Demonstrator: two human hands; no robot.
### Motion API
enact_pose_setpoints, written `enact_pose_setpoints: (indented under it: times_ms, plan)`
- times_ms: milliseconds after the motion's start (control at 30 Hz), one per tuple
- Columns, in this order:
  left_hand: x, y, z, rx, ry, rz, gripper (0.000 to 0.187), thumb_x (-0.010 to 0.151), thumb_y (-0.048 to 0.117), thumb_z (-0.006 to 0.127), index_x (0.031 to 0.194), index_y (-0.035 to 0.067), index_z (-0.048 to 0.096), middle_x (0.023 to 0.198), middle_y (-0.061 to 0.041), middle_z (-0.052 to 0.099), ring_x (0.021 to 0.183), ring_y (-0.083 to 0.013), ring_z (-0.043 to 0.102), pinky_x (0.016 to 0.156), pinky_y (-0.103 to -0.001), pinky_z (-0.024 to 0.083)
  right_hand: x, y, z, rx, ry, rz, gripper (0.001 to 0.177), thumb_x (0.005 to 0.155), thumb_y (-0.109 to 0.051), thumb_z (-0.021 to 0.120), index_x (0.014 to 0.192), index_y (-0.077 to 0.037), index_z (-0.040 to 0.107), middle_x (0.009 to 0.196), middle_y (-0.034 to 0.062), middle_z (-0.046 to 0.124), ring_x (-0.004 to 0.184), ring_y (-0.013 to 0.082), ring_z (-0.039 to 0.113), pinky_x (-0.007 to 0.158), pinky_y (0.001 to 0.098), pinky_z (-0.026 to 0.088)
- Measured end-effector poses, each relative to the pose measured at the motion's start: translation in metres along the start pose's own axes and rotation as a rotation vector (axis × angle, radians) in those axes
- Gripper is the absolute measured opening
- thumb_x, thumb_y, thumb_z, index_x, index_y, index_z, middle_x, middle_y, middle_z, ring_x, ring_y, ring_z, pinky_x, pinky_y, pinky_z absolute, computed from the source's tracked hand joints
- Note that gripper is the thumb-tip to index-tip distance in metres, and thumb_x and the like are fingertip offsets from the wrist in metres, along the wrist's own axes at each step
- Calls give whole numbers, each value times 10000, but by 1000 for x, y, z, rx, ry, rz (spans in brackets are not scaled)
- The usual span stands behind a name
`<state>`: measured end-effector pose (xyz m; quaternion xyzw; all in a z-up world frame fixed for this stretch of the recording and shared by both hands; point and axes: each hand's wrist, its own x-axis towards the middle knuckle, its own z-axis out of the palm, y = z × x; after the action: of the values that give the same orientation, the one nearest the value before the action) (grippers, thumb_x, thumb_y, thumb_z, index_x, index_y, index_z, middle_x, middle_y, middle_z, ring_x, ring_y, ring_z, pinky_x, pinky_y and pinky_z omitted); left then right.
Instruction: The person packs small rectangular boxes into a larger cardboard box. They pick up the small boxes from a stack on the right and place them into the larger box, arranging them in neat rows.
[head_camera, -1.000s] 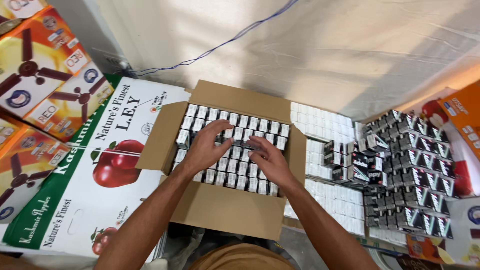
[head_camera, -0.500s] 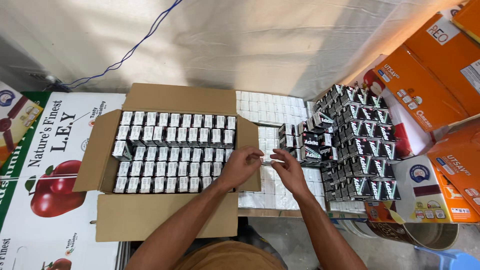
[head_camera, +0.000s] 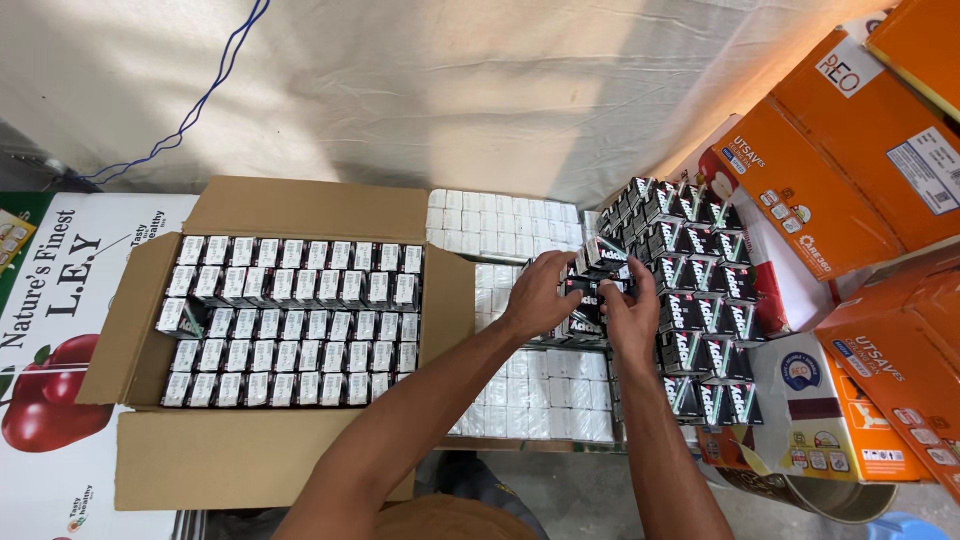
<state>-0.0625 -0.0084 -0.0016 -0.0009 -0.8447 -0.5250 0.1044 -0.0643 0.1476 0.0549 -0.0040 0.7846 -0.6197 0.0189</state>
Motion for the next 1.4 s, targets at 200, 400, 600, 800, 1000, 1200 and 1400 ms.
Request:
enact_pose_setpoints:
  times_ms: [200, 400, 600, 800, 1000, 1200, 1400]
  plan:
    - [49, 5, 30, 156, -71, -95, 901, 845, 338, 743, 1583, 46, 316, 1496, -231, 469, 1424, -447, 445, 1137, -631, 399, 23, -3, -5, 5, -42, 47, 673, 985, -165, 630, 1576, -95, 317, 1582, 352, 262, 1259, 508, 561, 987, 594, 548]
    - [73, -23, 53, 260, -98, -137, 761, 853, 401, 759, 1500, 131, 465, 1363, -84, 608, 1341, -305, 564, 1101, -555, 443, 30, 5, -14, 29, -94, 80, 693, 994, -207, 624, 1588, -102, 282, 1569, 323, 313, 1163, 404, 635, 875, 552, 552]
    - [60, -3, 30, -55, 37, -91, 653, 767, 337, 826, 1334, 87, 618, 1205, -149, 705, 1189, -370, 668, 1000, -504, 548, 21, -13, -13, 51, -71, 65, 706, 966, -178, 647, 1574, -105, 297, 1552, 317, 346, 1104, 385, 623, 814, 484, 524]
    - [24, 22, -25, -311, 83, -37, 603, 791, 262, 838, 1313, 35, 638, 1211, -220, 683, 1192, -419, 652, 1031, -495, 518, -11, -36, 4, 165, -106, 41, 623, 969, -126, 621, 1537, -113, 365, 1494, 246, 399, 915, 245, 576, 719, 382, 476]
    - [-39, 23, -111, -256, 55, -14, 617, 772, 290, 872, 1281, 7, 668, 1173, -220, 692, 1162, -394, 673, 1022, -466, 523, -62, -51, 47, 148, -226, 70, 650, 946, -106, 640, 1535, -131, 366, 1389, 191, 443, 850, 195, 522, 692, 325, 469]
    - [-101, 21, -208, -127, 20, 20, 576, 844, 269, 815, 1345, 44, 641, 1232, -222, 679, 1181, -428, 652, 1036, -526, 515, -112, -60, 105, 181, -409, 114, 685, 923, -65, 633, 1550, -114, 362, 1355, 217, 502, 756, 175, 553, 645, 305, 444]
    - [-163, 15, -301, 51, -79, 32, 554, 929, 233, 708, 1386, -36, 549, 1306, -300, 613, 1255, -536, 555, 1039, -670, 482, -161, -76, 167, 188, -584, 172, 695, 924, -97, 655, 1556, -140, 369, 1375, 184, 554, 726, 167, 577, 634, 304, 460]
